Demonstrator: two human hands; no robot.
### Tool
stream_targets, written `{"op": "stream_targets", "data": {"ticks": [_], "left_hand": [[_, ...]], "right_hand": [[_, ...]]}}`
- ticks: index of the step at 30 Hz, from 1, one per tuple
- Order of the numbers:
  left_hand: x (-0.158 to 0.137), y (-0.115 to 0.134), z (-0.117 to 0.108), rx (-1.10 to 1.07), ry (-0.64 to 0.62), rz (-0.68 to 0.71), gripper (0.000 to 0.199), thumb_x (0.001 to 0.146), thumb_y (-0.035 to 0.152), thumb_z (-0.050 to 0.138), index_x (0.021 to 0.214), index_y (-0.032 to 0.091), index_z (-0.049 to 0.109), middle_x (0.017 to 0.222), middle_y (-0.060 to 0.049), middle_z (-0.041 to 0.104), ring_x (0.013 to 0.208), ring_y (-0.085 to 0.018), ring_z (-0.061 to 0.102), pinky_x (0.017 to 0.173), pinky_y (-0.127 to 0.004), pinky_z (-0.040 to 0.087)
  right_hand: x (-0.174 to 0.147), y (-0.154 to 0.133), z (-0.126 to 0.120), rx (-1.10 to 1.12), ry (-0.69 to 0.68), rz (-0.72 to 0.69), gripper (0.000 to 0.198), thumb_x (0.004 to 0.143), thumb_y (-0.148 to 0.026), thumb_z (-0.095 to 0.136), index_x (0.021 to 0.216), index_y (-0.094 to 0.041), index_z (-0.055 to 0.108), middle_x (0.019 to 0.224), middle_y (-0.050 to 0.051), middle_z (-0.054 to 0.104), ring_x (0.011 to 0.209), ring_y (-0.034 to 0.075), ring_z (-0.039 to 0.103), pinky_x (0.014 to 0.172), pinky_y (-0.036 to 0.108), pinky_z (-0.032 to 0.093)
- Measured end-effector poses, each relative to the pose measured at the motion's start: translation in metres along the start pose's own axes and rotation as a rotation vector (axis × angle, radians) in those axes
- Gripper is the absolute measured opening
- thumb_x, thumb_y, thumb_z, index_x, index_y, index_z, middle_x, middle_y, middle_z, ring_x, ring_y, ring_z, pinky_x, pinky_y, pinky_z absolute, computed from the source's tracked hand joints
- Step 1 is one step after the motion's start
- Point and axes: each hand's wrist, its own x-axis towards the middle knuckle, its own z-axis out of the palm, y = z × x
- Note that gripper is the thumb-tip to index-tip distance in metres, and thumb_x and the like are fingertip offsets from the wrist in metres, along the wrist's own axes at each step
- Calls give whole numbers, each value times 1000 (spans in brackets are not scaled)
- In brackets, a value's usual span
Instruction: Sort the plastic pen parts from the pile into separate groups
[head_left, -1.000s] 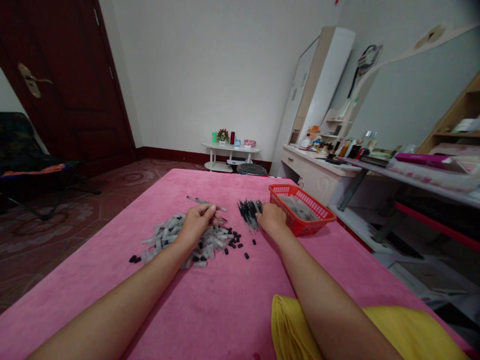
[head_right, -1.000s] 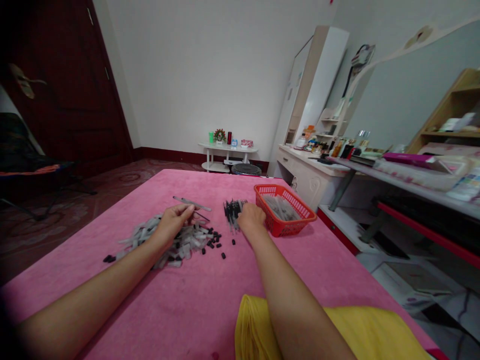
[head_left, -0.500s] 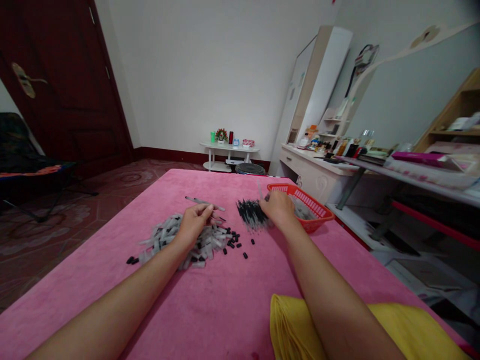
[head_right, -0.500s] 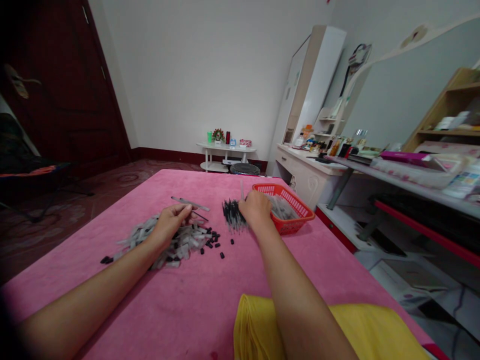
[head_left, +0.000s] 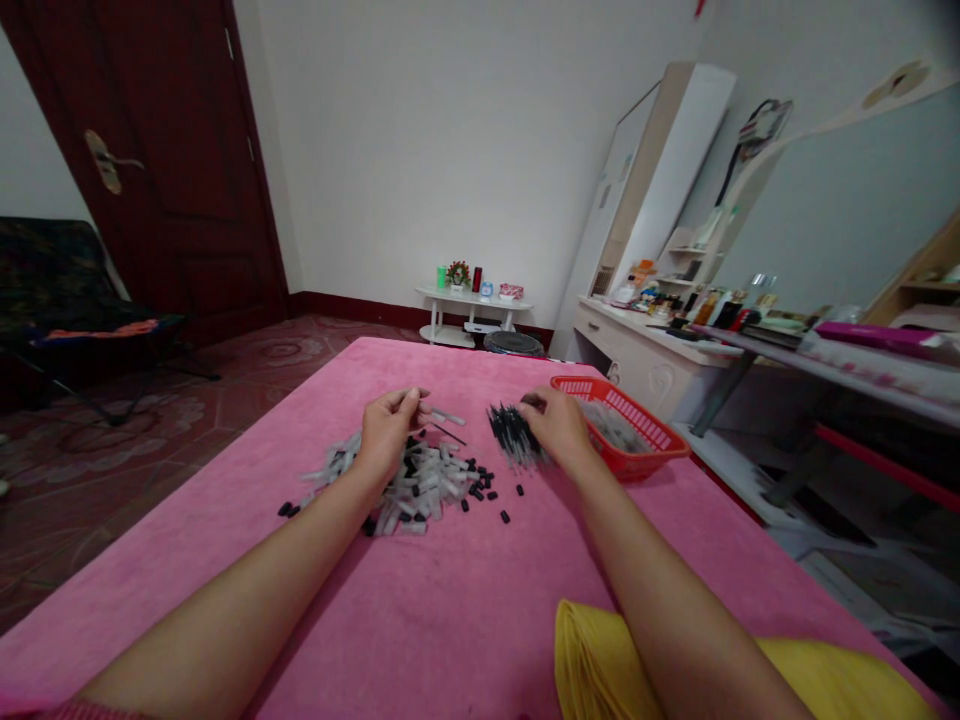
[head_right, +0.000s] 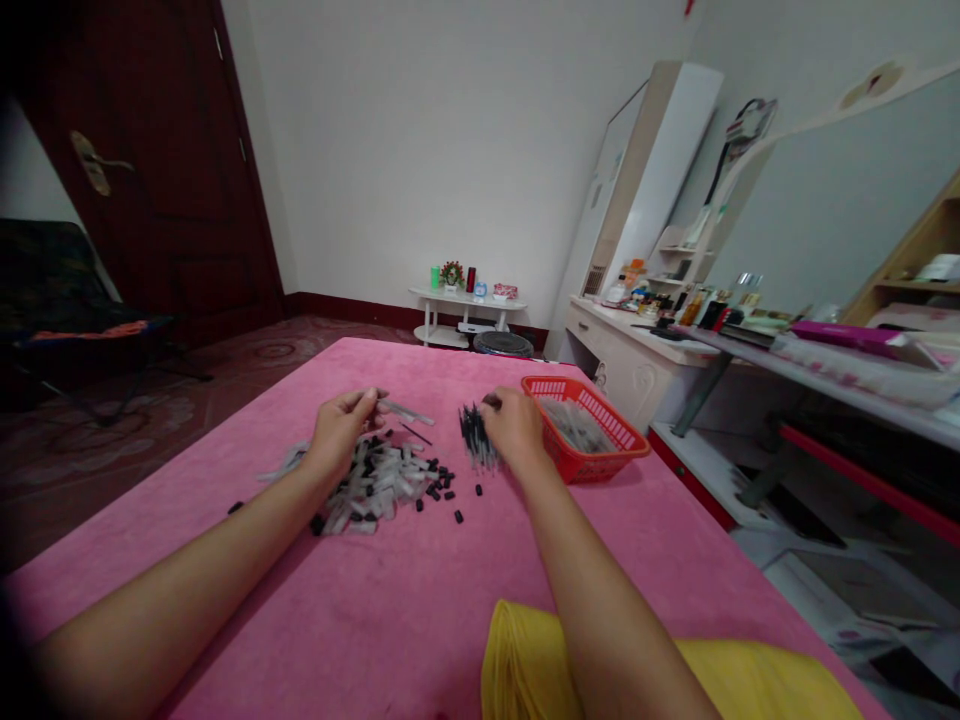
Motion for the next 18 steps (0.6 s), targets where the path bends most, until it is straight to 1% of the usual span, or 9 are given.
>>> {"op": "stream_targets", "data": {"ticks": [2, 4, 6, 8, 10, 13, 16, 18], "left_hand": [[4, 2, -5, -43, 52, 0, 51, 64, 53, 67, 91, 10, 66, 71, -3, 62, 54, -8, 52, 56, -21, 47], [7, 4, -9, -72, 92, -12, 52, 64, 53, 67, 92, 9, 65, 72, -3, 62, 54, -7, 52, 57, -22, 47], [8, 5, -12, -88, 118, -31, 52, 63, 54, 67, 91, 9, 65, 73, -4, 62, 53, -6, 52, 57, -21, 47], [9, 5, -13, -95, 133, -46, 52, 63, 54, 67, 90, 9, 65, 71, -3, 62, 52, -6, 51, 55, -21, 46], [10, 5, -13, -105, 132, -54, 52, 62, 54, 68, 89, 10, 65, 69, -3, 62, 51, -6, 51, 54, -20, 46], [10, 5, -14, -124, 116, -61, 51, 61, 53, 70, 89, 10, 65, 68, -2, 62, 50, -5, 51, 53, -19, 45], [9, 5, -13, -133, 105, -74, 50, 60, 51, 71, 88, 11, 65, 68, -1, 62, 50, -5, 52, 52, -19, 45], [8, 5, -11, -136, 93, -87, 48, 60, 50, 71, 87, 10, 65, 67, -1, 62, 49, -6, 52, 51, -19, 45]], "right_hand": [[-4, -14, 27, 49, -120, -123, 22, 80, -23, 54, 94, -18, 70, 98, 5, 70, 90, 16, 62, 79, 23, 43], [-5, -25, 52, 53, -187, -199, 27, 81, -16, 52, 101, -18, 69, 106, 6, 68, 99, 16, 59, 87, 23, 40], [-2, -33, 70, 14, -243, -279, 32, 81, -13, 51, 107, -19, 68, 116, 7, 64, 110, 16, 54, 95, 24, 37], [3, -40, 81, -46, -296, -329, 35, 81, -13, 51, 112, -22, 67, 124, 6, 59, 117, 18, 49, 98, 25, 35], [9, -45, 86, -99, -343, -326, 35, 82, -16, 51, 113, -24, 66, 125, 6, 59, 116, 18, 50, 97, 26, 35], [13, -49, 89, -136, -369, -276, 29, 83, -19, 51, 107, -23, 68, 113, 7, 65, 109, 19, 56, 93, 26, 39], [14, -50, 88, -153, -334, -229, 25, 81, -20, 55, 101, -18, 70, 108, 11, 66, 105, 21, 58, 90, 27, 41], [12, -51, 84, -72, -260, -174, 26, 81, -20, 55, 103, -18, 68, 108, 11, 67, 102, 20, 60, 88, 27, 42]]}}
